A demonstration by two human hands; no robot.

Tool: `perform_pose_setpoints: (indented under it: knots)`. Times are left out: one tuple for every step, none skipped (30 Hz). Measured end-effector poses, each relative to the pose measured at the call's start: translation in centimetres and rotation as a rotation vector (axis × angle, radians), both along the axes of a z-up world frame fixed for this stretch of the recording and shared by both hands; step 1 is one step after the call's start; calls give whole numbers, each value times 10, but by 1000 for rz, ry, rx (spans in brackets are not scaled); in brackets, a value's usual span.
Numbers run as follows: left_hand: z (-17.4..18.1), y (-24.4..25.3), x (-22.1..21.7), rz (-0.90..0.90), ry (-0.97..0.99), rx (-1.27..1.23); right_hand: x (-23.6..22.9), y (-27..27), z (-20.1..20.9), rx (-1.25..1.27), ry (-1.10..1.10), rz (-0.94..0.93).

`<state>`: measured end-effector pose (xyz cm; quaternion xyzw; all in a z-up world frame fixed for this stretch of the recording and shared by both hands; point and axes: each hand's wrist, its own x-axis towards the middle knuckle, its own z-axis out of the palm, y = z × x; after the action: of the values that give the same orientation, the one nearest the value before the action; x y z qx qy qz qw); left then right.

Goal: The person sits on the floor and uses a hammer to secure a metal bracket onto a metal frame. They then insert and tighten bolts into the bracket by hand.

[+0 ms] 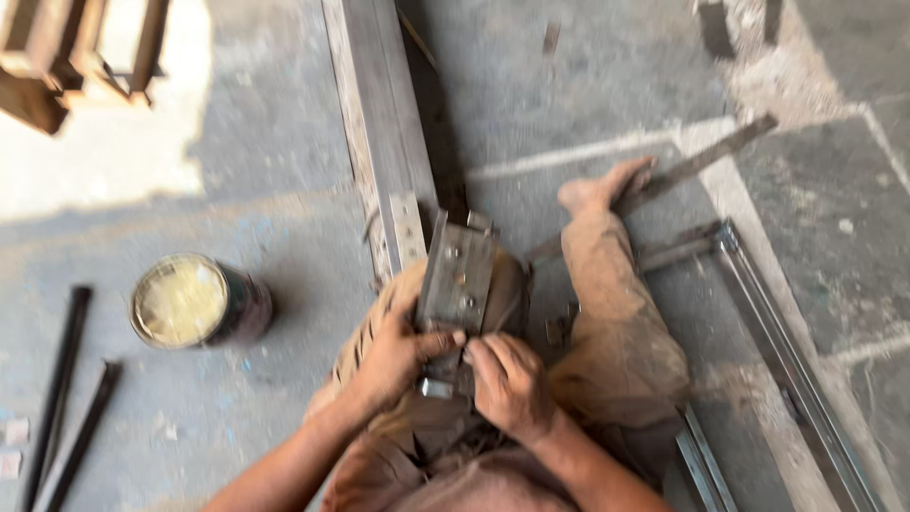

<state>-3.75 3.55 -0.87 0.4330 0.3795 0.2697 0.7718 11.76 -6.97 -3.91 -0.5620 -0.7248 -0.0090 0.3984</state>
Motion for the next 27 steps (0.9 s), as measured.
perform_pose_setpoints:
  knots:
    - [7,0,1,-1,18,13,-1,1,3,-40,66,2]
    - [16,-2,1,-1,35,26,-3,-1,7,-81,131,6]
    - [23,-3,2,-2,51,33,0,-2,11,-127,195,10]
    - [29,-4,2,-45,193,131,6,0,15,-151,261,29]
    - [35,-11,-3,-84,340,216,13,-2,21,-188,331,52]
    - [38,-15,-6,-121,489,301,21,-4,27,-225,402,75]
    - [41,-17,-8,-137,562,460,30,-5,33,-244,571,-3]
    - [43,-20,-11,-155,632,620,40,-4,39,-264,740,-81]
    - [44,-21,-12,-174,696,785,51,-2,47,-245,861,-109]
    - [46,-23,-14,-198,707,881,61,1,54,-224,982,-137]
    - [46,-26,-15,-226,712,981,67,3,61,-232,1050,-87]
    - [47,-28,-15,-254,715,1080,73,4,69,-239,1117,-35]
    - [47,-30,-14,-247,671,1171,77,3,76,-244,1179,19]
    - [48,-33,-13,-240,625,1261,75,1,82,-258,1214,29]
    - [49,-36,-12,-225,579,1346,71,1,87,-277,1248,45]
    - [50,-37,-10,-227,582,1313,67,1,91,-296,1281,62]
    - [51,-41,-10,-228,592,1271,62,-1,94,-268,1245,52]
    - [53,-43,-10,-229,602,1229,57,-4,97,-239,1208,42]
    - [56,-45,-11,-247,562,1226,52,-6,99,-217,1176,36]
    - [60,-44,-13,-265,522,1224,47,-9,101,-212,1172,22]
    - [66,-43,-15,-278,485,1222,43,-12,105,-208,1168,13]
    - [74,-42,-18,-263,400,1237,38,-15,108,-203,1164,5]
    - [82,-39,-20,-242,317,1255,33,-17,113,-207,1122,20]
    - [91,-37,-22,-222,232,1272,27,-20,117,-211,1080,36]
    - [98,-35,-23,-235,261,1262,21,-22,121,-217,1038,54]
    - [105,-34,-22,-248,289,1252,15,-24,125,-222,929,25]
    - [110,-34,-22,-258,319,1238,10,-26,129,-228,819,-1]
